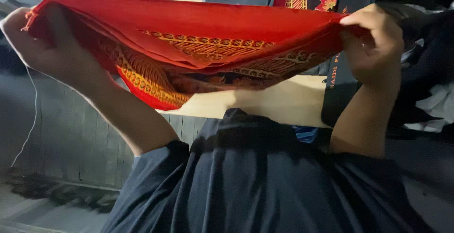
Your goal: The person folds a red patterned cloth on a wooden table, carefully aligning the edges and smoothing it down before placing it into a black storage bin.
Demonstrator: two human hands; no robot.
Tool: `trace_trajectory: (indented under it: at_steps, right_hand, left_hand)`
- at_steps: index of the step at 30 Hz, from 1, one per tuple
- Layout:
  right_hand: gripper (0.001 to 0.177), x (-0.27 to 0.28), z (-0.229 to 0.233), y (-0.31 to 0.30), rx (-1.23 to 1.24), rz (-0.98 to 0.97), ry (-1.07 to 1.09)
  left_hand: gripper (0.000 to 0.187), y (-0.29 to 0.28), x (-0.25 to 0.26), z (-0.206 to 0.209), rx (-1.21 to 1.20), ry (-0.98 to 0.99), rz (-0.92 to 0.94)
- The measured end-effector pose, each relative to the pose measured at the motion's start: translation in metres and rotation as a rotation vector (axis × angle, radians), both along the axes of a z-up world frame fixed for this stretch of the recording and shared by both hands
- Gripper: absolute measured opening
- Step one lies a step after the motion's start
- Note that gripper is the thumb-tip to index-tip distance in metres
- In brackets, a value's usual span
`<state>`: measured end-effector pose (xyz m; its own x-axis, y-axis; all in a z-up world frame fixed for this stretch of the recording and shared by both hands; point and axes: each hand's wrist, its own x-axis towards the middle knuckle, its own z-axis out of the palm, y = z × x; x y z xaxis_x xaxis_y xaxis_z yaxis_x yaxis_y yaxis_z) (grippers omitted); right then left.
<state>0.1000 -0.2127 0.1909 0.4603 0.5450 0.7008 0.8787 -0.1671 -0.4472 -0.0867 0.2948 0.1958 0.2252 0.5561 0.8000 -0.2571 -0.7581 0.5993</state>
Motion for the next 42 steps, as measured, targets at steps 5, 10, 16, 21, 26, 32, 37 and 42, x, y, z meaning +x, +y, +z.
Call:
trace_trajectory:
  at_steps: [5, 10, 16, 21, 26, 32, 37, 42]
  right_hand:
    - [0.015, -0.002, 0.010, -0.002, -0.140, 0.065, 0.019]
    - [0.027, -0.002, 0.000, -0.004, -0.334, 0.050, 0.060]
    - [0.023, 0.002, -0.007, -0.005, -0.493, -0.012, 0.148]
    - [0.025, 0.012, -0.006, -0.007, -0.331, -0.001, 0.039]
    - [0.020, 0.022, -0.013, -0.025, 0.133, 0.032, 0.437]
    - [0.023, 0.054, -0.042, -0.055, 0.225, -0.078, 0.295]
    - [0.025, 0.067, -0.064, -0.074, 0.264, -0.077, 0.333]
    - [0.029, 0.065, -0.057, -0.054, 0.359, -0.091, 0.333]
  left_hand:
    - [0.028, 0.007, -0.001, -0.010, -0.106, -0.012, -0.092]
    - [0.029, 0.008, 0.001, -0.007, 0.024, 0.035, 0.018]
    - [0.032, 0.010, 0.007, -0.005, -0.071, -0.032, 0.012]
    - [0.035, 0.017, -0.002, -0.007, -0.246, 0.040, -0.208]
    - [0.029, 0.010, -0.008, -0.006, -0.348, 0.127, -0.451]
    - [0.035, -0.019, -0.009, 0.029, -0.398, 0.369, -0.505]
    - [0.027, -0.005, -0.018, 0.022, -0.342, 0.698, -0.668]
    - [0.019, 0.010, -0.017, -0.004, -0.306, 0.557, -0.519]
